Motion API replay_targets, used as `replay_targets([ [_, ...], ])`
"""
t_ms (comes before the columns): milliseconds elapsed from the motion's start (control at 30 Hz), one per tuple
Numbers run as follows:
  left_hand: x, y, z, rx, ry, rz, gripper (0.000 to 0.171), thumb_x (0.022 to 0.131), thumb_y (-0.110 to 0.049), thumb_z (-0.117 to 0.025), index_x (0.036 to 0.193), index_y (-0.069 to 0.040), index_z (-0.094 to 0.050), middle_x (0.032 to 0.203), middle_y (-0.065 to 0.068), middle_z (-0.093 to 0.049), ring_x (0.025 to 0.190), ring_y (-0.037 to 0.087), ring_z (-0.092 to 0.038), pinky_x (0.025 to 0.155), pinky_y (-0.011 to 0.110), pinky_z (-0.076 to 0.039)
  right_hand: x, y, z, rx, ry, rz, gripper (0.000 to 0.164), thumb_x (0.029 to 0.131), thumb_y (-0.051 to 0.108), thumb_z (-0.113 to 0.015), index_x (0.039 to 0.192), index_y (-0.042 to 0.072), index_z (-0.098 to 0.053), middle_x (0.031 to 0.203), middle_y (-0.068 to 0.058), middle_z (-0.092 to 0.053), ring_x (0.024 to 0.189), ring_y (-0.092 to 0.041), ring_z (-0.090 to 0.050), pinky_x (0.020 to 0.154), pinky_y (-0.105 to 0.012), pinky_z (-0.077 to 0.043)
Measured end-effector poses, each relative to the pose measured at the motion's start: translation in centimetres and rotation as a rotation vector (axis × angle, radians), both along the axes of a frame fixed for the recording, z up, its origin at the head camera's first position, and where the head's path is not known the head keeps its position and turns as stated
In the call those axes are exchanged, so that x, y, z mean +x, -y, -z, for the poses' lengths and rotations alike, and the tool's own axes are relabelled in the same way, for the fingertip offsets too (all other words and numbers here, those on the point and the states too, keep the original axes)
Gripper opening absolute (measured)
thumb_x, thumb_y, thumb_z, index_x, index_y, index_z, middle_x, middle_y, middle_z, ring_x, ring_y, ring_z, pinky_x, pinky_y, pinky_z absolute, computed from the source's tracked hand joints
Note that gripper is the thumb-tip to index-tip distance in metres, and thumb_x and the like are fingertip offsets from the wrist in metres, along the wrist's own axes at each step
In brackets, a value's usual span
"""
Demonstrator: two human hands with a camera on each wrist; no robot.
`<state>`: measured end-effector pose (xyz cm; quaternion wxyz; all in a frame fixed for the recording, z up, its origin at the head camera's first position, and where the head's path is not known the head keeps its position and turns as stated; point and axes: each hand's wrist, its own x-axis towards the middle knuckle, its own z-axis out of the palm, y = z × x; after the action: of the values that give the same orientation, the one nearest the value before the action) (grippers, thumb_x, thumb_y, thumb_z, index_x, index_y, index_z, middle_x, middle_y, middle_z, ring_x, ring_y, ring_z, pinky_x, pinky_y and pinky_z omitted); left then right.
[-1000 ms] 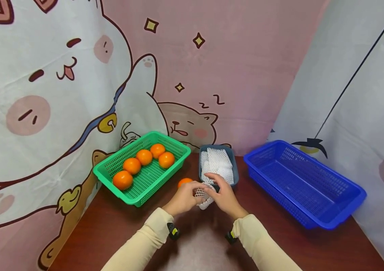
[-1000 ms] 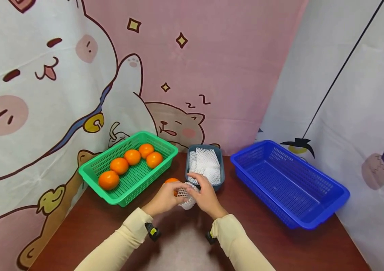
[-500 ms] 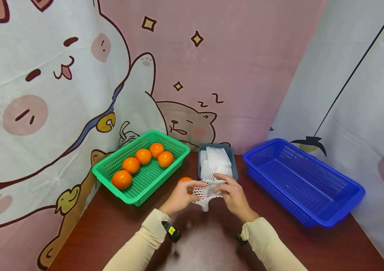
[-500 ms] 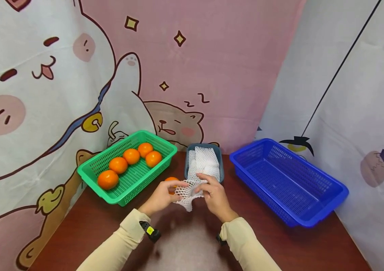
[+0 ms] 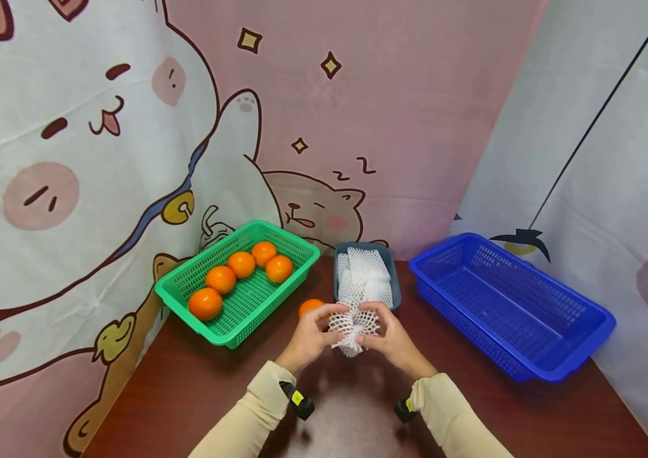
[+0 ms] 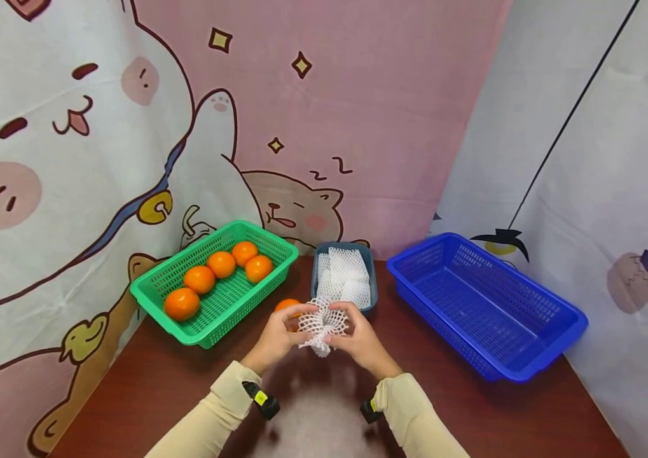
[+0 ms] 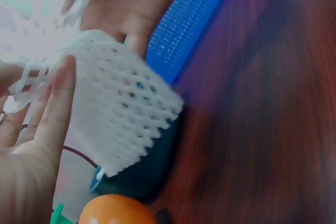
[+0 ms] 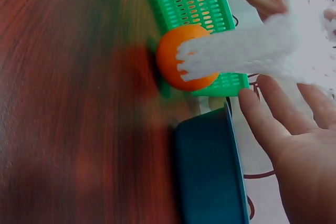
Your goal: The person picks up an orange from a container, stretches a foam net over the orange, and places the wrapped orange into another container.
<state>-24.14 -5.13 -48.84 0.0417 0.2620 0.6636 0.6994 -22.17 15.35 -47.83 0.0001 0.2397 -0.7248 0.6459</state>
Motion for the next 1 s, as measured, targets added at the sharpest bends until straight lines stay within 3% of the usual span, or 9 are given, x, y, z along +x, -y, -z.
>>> replay_targets([
  [233,0.0,-1.1,1.2,0.204,0.111,0.015,0.052,0.079,0.024,-0.057,0.129,0.011,-0.052,0.12,0.03,-0.053,0.091,0.026,-0.057,0.07,0.024,-0.052,-0.9,-0.1,2.2,-0.019,0.051,0.016,0.062,0.083,-0.008,-0.069,0.137,-0.004,-0.039,0.12,-0.026,-0.048,0.083,-0.017,-0.061,0.066,-0.031,-0.055],
  [367,-0.2,-1.1,1.5,0.215,0.141,-0.001,0.053,0.079,0.023,-0.059,0.13,0.01,-0.052,0.124,0.028,-0.052,0.097,0.028,-0.057,0.075,0.025,-0.052,-1.3,-0.1,3.0,0.029,0.01,0.097,0.059,0.082,-0.002,-0.074,0.133,0.0,-0.047,0.123,-0.02,-0.05,0.091,-0.021,-0.059,0.07,-0.029,-0.053],
  [433,-0.4,-0.9,1.7,0.171,0.104,-0.016,0.052,0.079,0.021,-0.062,0.129,0.01,-0.053,0.121,0.03,-0.055,0.098,0.034,-0.058,0.075,0.028,-0.053,-1.4,-0.2,3.3,0.073,-0.018,0.15,0.057,0.079,0.002,-0.078,0.13,0.003,-0.051,0.124,-0.018,-0.053,0.097,-0.023,-0.057,0.075,-0.028,-0.051],
  [533,-1.0,-0.3,2.2,0.076,-0.014,-0.089,0.051,0.077,0.017,-0.067,0.126,0.007,-0.056,0.116,0.03,-0.058,0.101,0.044,-0.057,0.08,0.042,-0.054,-1.5,-0.4,3.5,0.163,-0.06,0.224,0.057,0.076,0.007,-0.082,0.126,0.005,-0.055,0.126,-0.013,-0.056,0.106,-0.023,-0.054,0.085,-0.03,-0.047],
  [667,-2.1,0.8,3.0,-0.156,-0.203,-0.33,0.054,0.073,0.008,-0.076,0.123,-0.005,-0.063,0.119,0.017,-0.06,0.107,0.042,-0.054,0.088,0.054,-0.047,-1.4,-0.7,3.9,0.258,-0.069,0.278,0.057,0.074,0.01,-0.084,0.123,0.01,-0.057,0.125,-0.008,-0.06,0.114,-0.026,-0.052,0.094,-0.042,-0.041],
  [733,-2.6,1.4,3.4,-0.297,-0.25,-0.445,0.057,0.071,0.002,-0.08,0.124,-0.012,-0.064,0.125,0.011,-0.058,0.113,0.038,-0.05,0.092,0.054,-0.042,-1.4,-0.9,4.2,0.288,-0.07,0.29,0.057,0.073,0.01,-0.084,0.123,0.011,-0.057,0.125,-0.007,-0.061,0.116,-0.027,-0.052,0.094,-0.048,-0.04],
  [833,-3.1,2.0,4.2,-0.443,-0.238,-0.514,0.066,0.069,-0.002,-0.083,0.129,-0.014,-0.061,0.136,0.012,-0.05,0.122,0.037,-0.041,0.096,0.056,-0.036,-1.4,-1.0,4.7,0.317,-0.068,0.299,0.057,0.073,0.009,-0.085,0.123,0.012,-0.058,0.124,-0.006,-0.062,0.116,-0.027,-0.053,0.094,-0.051,-0.04],
  [1000,-3.9,2.4,5.6,-0.544,-0.132,-0.517,0.076,0.069,-0.008,-0.086,0.137,-0.013,-0.054,0.146,0.021,-0.037,0.127,0.043,-0.033,0.096,0.062,-0.035,-1.5,-0.9,5.5,0.317,-0.05,0.289,0.056,0.073,0.009,-0.085,0.122,0.012,-0.058,0.125,-0.006,-0.062,0.119,-0.028,-0.051,0.097,-0.052,-0.038],
])
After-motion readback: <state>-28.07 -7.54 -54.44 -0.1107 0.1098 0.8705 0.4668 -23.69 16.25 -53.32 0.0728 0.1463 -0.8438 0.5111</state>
